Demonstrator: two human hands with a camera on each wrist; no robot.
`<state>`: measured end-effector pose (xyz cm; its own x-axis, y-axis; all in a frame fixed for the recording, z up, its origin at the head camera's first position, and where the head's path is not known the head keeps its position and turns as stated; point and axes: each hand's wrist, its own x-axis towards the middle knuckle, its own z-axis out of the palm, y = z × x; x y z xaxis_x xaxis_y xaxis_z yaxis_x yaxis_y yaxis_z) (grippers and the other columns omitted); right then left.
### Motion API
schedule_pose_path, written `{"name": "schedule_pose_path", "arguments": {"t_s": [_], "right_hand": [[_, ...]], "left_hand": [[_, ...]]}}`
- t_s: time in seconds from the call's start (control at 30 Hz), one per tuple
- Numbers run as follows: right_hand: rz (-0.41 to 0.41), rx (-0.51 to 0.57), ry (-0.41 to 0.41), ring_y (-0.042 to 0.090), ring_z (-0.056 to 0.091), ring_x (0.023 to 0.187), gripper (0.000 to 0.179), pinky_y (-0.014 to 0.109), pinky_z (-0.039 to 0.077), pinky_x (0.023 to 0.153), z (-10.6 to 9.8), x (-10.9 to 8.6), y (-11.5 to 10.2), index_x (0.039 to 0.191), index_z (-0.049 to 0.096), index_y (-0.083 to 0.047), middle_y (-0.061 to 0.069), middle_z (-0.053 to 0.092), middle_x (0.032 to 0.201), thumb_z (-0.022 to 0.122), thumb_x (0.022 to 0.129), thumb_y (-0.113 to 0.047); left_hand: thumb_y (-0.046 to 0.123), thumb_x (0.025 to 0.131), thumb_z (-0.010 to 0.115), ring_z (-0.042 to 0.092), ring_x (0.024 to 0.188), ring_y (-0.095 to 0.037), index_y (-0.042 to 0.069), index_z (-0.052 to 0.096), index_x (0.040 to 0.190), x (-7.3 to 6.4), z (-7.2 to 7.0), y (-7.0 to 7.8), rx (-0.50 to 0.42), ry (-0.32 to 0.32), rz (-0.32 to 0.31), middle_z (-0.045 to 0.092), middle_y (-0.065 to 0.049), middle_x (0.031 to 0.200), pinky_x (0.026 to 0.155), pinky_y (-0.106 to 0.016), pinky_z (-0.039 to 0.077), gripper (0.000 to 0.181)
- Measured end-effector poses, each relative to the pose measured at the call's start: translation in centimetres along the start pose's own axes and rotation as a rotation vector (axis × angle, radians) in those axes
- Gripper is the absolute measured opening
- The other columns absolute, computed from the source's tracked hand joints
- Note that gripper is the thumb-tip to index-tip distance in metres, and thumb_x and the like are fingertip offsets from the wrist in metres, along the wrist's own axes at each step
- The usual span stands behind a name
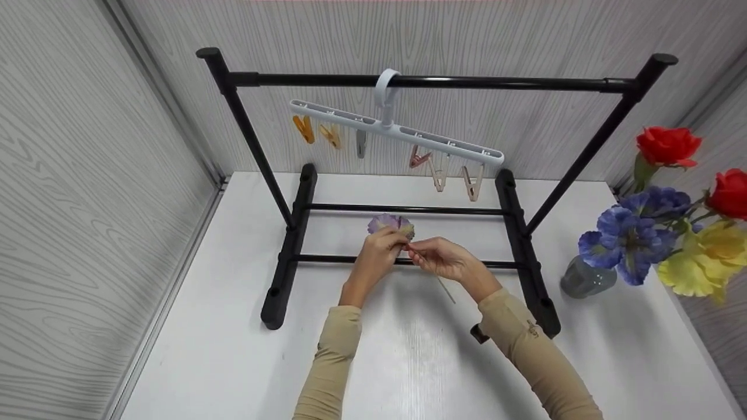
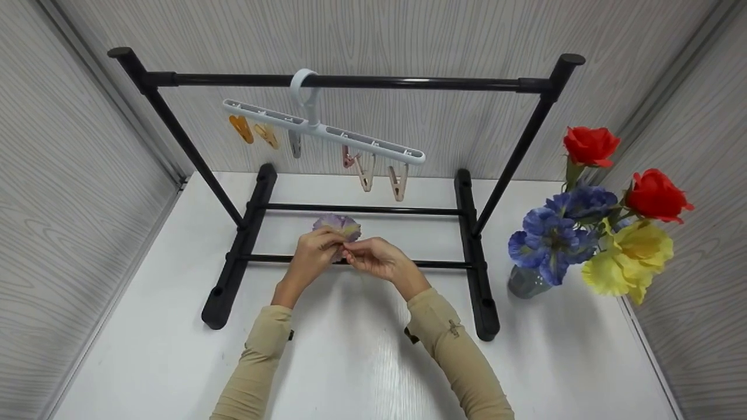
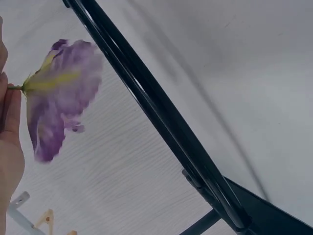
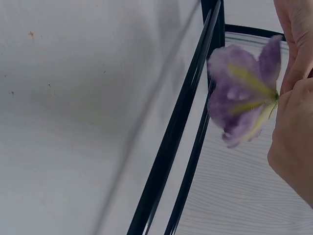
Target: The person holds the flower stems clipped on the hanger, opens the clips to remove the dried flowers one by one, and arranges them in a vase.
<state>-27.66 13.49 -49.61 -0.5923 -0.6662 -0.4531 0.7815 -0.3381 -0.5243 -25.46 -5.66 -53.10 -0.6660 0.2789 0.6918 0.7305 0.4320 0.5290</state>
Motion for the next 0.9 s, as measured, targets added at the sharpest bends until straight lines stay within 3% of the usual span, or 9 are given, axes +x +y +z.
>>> {"name": "schedule_pose_path", "arguments": {"t_s": [0.1, 0.17, 0.33, 0.43, 0.63, 0.9], "right_hand": [[0.001, 0.033, -0.014, 0.016, 0.068, 0.064, 0.037, 0.018, 0.056, 0.06, -0.1, -0.2, 0.0, 0.093, 0.068, 0.011, 0.015, 0.069, 0.076, 0.035, 0.109, 0.004], [-0.011, 0.072, -0.006, 0.018, 0.068, 0.065, 0.026, 0.019, 0.057, 0.06, -0.2, -0.5, -0.1, 0.093, 0.066, 0.01, 0.015, 0.068, 0.076, 0.044, 0.106, 0.008], [-0.098, 0.089, 0.002, 0.02, 0.067, 0.067, 0.015, 0.022, 0.057, 0.06, -0.8, -2.0, -1.0, 0.094, 0.066, 0.008, 0.016, 0.068, 0.08, 0.053, 0.103, 0.01], [-0.16, 0.048, -0.024, 0.02, 0.067, 0.068, 0.028, 0.022, 0.058, 0.061, -1.5, -3.4, -1.7, 0.093, 0.068, 0.006, 0.014, 0.068, 0.081, 0.044, 0.107, 0.007], [-0.266, 0.006, -0.04, 0.021, 0.067, 0.075, 0.021, 0.026, 0.059, 0.067, -3.2, -6.7, -3.0, 0.099, 0.068, 0.003, 0.013, 0.067, 0.089, 0.049, 0.105, 0.008], [-0.446, -0.145, 0.01, 0.017, 0.066, 0.074, 0.034, 0.026, 0.057, 0.068, -5.2, -10.7, -4.6, 0.108, 0.073, -0.005, 0.007, 0.067, 0.09, 0.042, 0.107, 0.008]], "left_hand": [[-0.012, 0.092, 0.069, 0.071, 0.087, -0.026, -0.005, 0.075, 0.092, -0.2, 0.1, 0.0, -0.022, 0.031, -0.013, 0.071, -0.014, 0.094, 0.079, -0.029, 0.058, 0.009], [-0.011, 0.093, 0.068, 0.07, 0.086, -0.025, -0.004, 0.075, 0.093, -0.2, 0.1, 0.0, -0.012, 0.068, -0.013, 0.07, -0.013, 0.094, 0.077, -0.03, 0.058, 0.01], [-0.01, 0.096, 0.066, 0.069, 0.084, -0.024, -0.005, 0.073, 0.098, -0.5, -0.2, -0.2, 0.048, 0.166, -0.047, 0.069, -0.014, 0.093, 0.074, -0.031, 0.058, 0.009], [-0.01, 0.096, 0.066, 0.07, 0.087, -0.024, -0.005, 0.072, 0.103, -1.0, -0.4, -0.4, 0.055, 0.171, -0.114, 0.069, -0.013, 0.094, 0.077, -0.03, 0.059, 0.011], [-0.004, 0.098, 0.066, 0.069, 0.098, -0.026, -0.004, 0.071, 0.11, -2.1, -0.6, -0.3, 0.117, 0.096, -0.266, 0.069, -0.013, 0.102, 0.086, -0.034, 0.058, 0.013], [0.007, 0.102, 0.065, 0.065, 0.113, -0.032, -0.001, 0.069, 0.122, -3.3, -0.1, -0.2, 0.185, -0.151, -0.438, 0.065, -0.015, 0.119, 0.093, -0.043, 0.055, 0.022]]}}
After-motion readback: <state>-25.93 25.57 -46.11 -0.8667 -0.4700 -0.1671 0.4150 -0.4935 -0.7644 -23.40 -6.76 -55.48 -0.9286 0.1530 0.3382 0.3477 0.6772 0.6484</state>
